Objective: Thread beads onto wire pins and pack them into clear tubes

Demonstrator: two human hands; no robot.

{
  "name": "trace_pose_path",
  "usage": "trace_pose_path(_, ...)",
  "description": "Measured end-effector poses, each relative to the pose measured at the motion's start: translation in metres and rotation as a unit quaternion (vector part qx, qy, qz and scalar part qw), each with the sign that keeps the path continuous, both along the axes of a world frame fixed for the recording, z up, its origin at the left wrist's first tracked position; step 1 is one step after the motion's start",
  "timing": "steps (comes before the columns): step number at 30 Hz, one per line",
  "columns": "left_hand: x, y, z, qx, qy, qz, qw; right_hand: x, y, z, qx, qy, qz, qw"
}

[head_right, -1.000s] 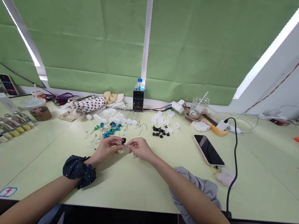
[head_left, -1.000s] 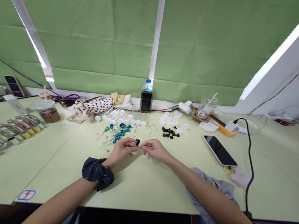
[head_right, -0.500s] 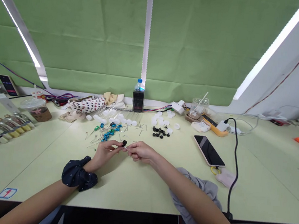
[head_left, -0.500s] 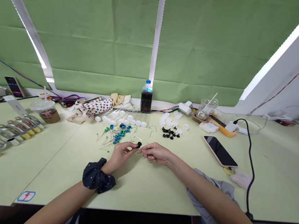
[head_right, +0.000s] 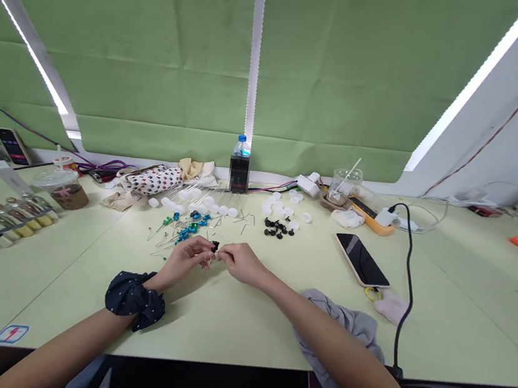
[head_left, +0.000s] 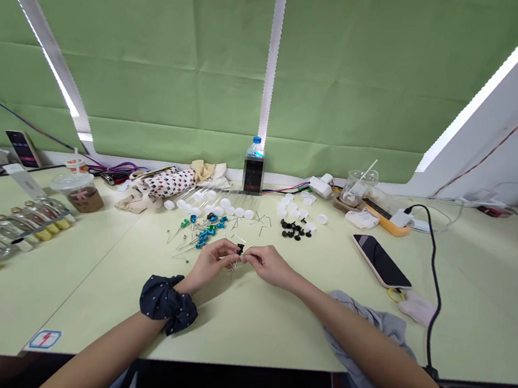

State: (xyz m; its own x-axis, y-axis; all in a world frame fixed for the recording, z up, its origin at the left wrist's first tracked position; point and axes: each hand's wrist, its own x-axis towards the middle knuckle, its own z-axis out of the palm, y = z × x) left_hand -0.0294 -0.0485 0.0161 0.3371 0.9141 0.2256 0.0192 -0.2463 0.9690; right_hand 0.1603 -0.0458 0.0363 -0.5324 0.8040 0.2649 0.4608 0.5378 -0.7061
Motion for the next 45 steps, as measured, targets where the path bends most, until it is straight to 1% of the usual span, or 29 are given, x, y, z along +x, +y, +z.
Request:
trace_pose_path(2,0.001,0.0,0.0,-0.006,-0.011,-0.006,1.0,-0.001,-0.001,-0.001,0.042,-0.005,0.004,0.999)
trace_pose_path(4,0.001,0.0,0.0,-0.005,-0.011,-0.009,1.0,-0.001,-0.001,-0.002,0.06,-0.008,0.001,0.998)
trace_pose_path(10,0.004,-0.002,0.0,-0.012,-0.004,-0.011,1.0,0.004,0.004,-0.004,0.028,0.001,-0.064,0.998)
trace_pose_path(14,0.007,-0.004,0.0,-0.021,-0.002,-0.007,1.0,0.006,0.008,-0.005,0.0,0.022,-0.078,0.997)
trace_pose_path(16,0.007,-0.005,0.001,-0.015,0.014,-0.02,1.0,0.006,0.009,-0.006,-0.004,0.028,-0.076,0.997)
trace_pose_path(21,0.004,-0.003,-0.002,0.0,0.041,-0.047,0.998,0.005,0.008,-0.009,0.004,0.014,-0.06,0.998)
trace_pose_path(26,0.003,-0.002,-0.002,-0.009,0.024,-0.057,0.998,0.003,0.003,-0.013,0.056,-0.056,-0.08,0.994)
trace_pose_path(29,0.003,-0.002,0.0,-0.014,0.035,-0.052,0.998,0.001,0.002,-0.014,0.06,-0.067,-0.059,0.994)
trace_pose_path(32,0.004,-0.003,0.0,-0.014,0.041,-0.048,0.998,0.001,0.003,-0.011,0.051,-0.048,-0.021,0.997)
trace_pose_path(35,0.004,-0.002,0.0,-0.01,0.033,-0.041,0.999,0.003,0.004,-0.006,0.057,-0.044,0.026,0.997)
trace_pose_path(37,0.004,-0.002,0.0,-0.011,0.033,-0.036,0.999,0.005,0.005,-0.006,0.061,-0.045,0.041,0.996)
trace_pose_path(39,0.004,-0.001,-0.001,-0.015,0.04,-0.035,0.998,0.006,0.006,-0.007,0.053,-0.049,0.026,0.997)
trace_pose_path(43,0.004,-0.001,-0.003,-0.018,0.054,-0.035,0.998,0.006,0.006,-0.012,0.029,-0.076,-0.038,0.996)
trace_pose_path(45,0.004,-0.001,-0.003,-0.013,0.055,-0.036,0.998,0.004,0.006,-0.012,0.027,-0.087,-0.06,0.994)
